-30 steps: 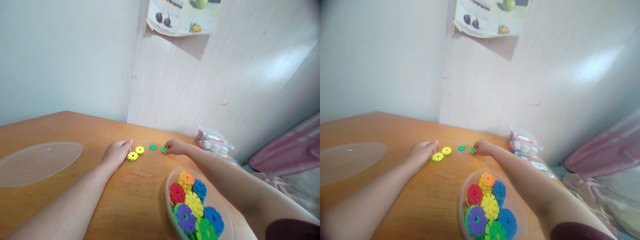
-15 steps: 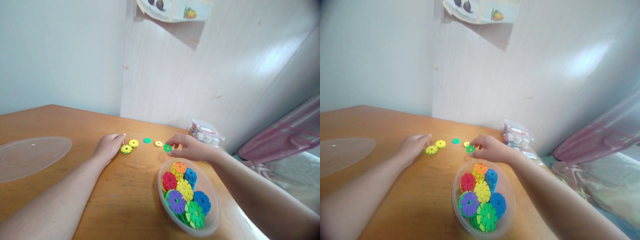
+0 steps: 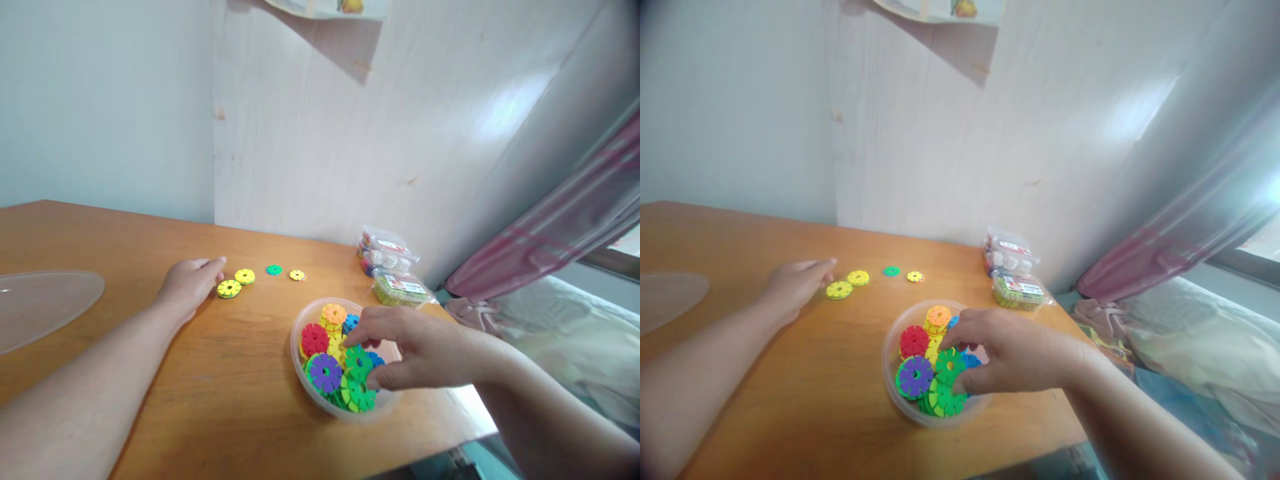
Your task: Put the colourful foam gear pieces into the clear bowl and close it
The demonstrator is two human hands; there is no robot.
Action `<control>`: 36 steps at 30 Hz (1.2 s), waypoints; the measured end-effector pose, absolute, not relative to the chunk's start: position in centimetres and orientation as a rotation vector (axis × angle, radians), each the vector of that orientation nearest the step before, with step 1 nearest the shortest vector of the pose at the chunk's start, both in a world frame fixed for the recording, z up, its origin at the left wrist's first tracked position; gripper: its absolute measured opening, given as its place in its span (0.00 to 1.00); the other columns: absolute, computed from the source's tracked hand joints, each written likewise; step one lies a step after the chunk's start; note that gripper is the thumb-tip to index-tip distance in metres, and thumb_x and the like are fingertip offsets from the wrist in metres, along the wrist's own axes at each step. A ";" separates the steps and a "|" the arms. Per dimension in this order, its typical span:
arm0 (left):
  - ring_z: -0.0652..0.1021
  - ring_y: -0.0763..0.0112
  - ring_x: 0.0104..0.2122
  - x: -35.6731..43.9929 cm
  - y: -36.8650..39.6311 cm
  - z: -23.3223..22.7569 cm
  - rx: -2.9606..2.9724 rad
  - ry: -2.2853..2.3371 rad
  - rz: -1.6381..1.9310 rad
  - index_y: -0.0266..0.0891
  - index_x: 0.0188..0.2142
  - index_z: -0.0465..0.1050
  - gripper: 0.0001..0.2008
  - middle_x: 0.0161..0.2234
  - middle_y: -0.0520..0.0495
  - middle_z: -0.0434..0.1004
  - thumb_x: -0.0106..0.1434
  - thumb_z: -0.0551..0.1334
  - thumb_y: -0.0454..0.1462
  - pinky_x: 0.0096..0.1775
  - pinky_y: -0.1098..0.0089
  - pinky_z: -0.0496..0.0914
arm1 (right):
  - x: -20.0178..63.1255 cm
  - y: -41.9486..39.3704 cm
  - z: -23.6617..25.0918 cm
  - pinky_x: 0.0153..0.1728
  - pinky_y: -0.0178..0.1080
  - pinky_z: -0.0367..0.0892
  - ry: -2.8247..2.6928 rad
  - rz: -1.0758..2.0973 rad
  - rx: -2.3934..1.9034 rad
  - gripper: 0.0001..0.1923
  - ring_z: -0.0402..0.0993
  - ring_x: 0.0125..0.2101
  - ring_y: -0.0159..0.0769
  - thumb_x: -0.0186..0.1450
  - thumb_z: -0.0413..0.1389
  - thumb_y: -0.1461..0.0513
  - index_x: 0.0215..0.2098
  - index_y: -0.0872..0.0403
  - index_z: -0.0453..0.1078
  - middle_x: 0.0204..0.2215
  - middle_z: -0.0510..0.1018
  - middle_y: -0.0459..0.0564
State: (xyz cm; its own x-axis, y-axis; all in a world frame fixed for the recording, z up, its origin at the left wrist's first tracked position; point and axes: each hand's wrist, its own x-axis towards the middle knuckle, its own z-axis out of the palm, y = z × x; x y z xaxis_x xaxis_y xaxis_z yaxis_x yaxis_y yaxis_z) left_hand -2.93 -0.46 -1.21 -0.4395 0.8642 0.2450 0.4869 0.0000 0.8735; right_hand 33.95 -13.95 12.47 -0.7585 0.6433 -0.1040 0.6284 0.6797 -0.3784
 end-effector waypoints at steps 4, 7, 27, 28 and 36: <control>0.71 0.67 0.22 -3.0 -0.4 -1.2 1.388 1.899 1.434 0.39 0.20 0.72 0.22 0.18 0.51 0.71 0.57 0.60 0.54 0.26 0.67 0.58 | 34.4 -14.5 12.1 0.40 0.37 0.66 -2.853 0.679 -1.102 0.22 0.72 0.39 0.35 0.60 0.64 0.53 0.52 0.48 0.73 0.42 0.77 0.48; 0.70 0.68 0.21 -3.0 -0.4 -1.3 1.394 1.905 1.426 0.40 0.20 0.72 0.22 0.18 0.51 0.70 0.57 0.60 0.54 0.25 0.67 0.57 | 34.5 -14.4 11.8 0.39 0.36 0.65 -2.830 0.645 -1.176 0.17 0.72 0.37 0.34 0.62 0.62 0.54 0.48 0.49 0.75 0.39 0.77 0.47; 0.72 0.65 0.24 -2.9 -0.7 -0.8 1.418 1.890 1.404 0.41 0.20 0.71 0.21 0.19 0.50 0.71 0.56 0.59 0.54 0.25 0.68 0.57 | 34.0 -15.3 10.8 0.33 0.34 0.63 -2.796 0.588 -1.165 0.12 0.70 0.34 0.31 0.62 0.60 0.58 0.43 0.50 0.76 0.37 0.77 0.45; 0.72 0.65 0.24 -2.8 -0.8 -0.7 1.422 1.897 1.398 0.41 0.20 0.71 0.21 0.19 0.50 0.72 0.56 0.59 0.54 0.25 0.68 0.57 | 34.0 -15.4 10.8 0.33 0.34 0.63 -2.787 0.585 -1.156 0.11 0.70 0.34 0.31 0.62 0.60 0.58 0.43 0.50 0.76 0.37 0.77 0.45; 0.71 0.66 0.24 -2.5 -1.1 -0.3 1.385 1.910 1.383 0.40 0.21 0.71 0.20 0.19 0.50 0.72 0.55 0.60 0.54 0.26 0.68 0.58 | 36.6 -11.4 9.0 0.24 0.34 0.56 -2.208 0.561 -1.309 0.14 0.62 0.24 0.29 0.65 0.55 0.52 0.31 0.54 0.71 0.23 0.69 0.43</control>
